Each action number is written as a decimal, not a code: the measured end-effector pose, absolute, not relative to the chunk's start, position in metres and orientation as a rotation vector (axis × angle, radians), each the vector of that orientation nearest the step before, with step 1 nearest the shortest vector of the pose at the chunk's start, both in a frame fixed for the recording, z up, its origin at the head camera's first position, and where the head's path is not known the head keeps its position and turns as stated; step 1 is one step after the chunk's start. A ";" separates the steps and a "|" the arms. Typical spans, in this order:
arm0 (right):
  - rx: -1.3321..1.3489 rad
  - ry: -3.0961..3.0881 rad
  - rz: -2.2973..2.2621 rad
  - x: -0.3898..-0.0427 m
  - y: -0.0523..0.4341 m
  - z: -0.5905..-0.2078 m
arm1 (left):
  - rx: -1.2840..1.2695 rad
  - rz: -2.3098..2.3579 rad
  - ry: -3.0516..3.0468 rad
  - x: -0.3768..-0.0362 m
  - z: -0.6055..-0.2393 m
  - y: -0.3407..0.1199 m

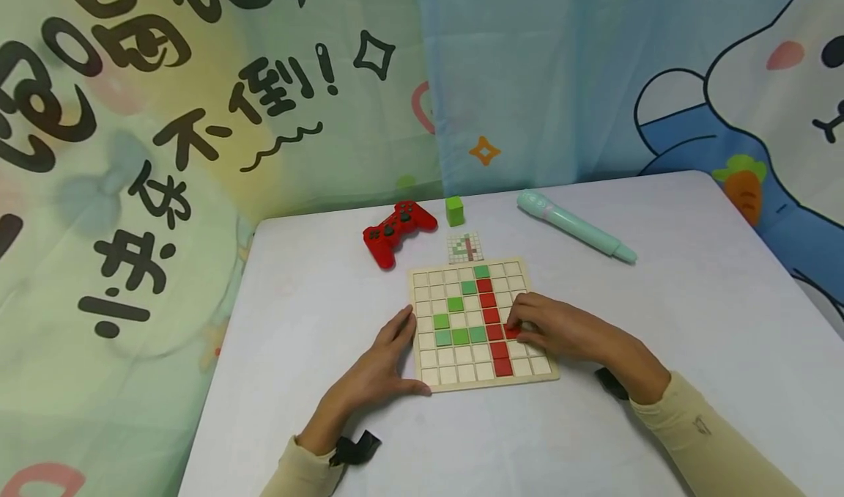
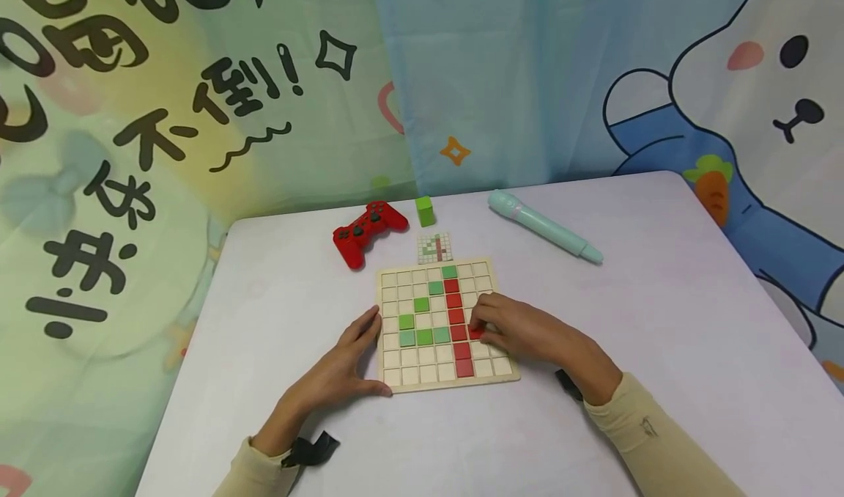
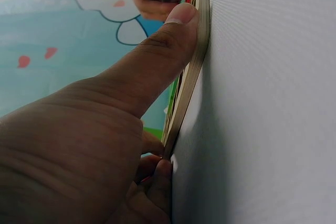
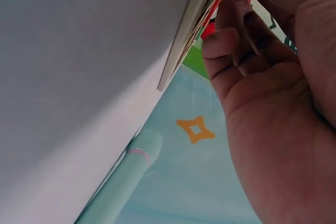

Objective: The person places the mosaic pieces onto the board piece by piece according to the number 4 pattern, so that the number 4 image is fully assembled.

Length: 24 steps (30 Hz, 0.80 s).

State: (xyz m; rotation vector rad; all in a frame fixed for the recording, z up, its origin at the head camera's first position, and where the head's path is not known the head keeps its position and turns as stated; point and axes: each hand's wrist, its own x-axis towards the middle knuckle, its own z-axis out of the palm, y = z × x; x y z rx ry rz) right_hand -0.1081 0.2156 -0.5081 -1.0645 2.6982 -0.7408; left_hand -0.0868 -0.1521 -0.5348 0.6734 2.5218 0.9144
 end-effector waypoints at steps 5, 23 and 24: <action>-1.108 2.710 -0.701 -0.112 0.212 -0.507 | 0.672 0.914 2.519 -0.087 -0.535 -0.154; -1.038 2.796 -0.848 -0.092 0.220 -0.498 | 0.638 1.031 2.554 -0.087 -0.520 -0.170; -1.064 2.818 -0.859 -0.091 0.220 -0.497 | 0.629 1.041 2.575 -0.086 -0.516 -0.171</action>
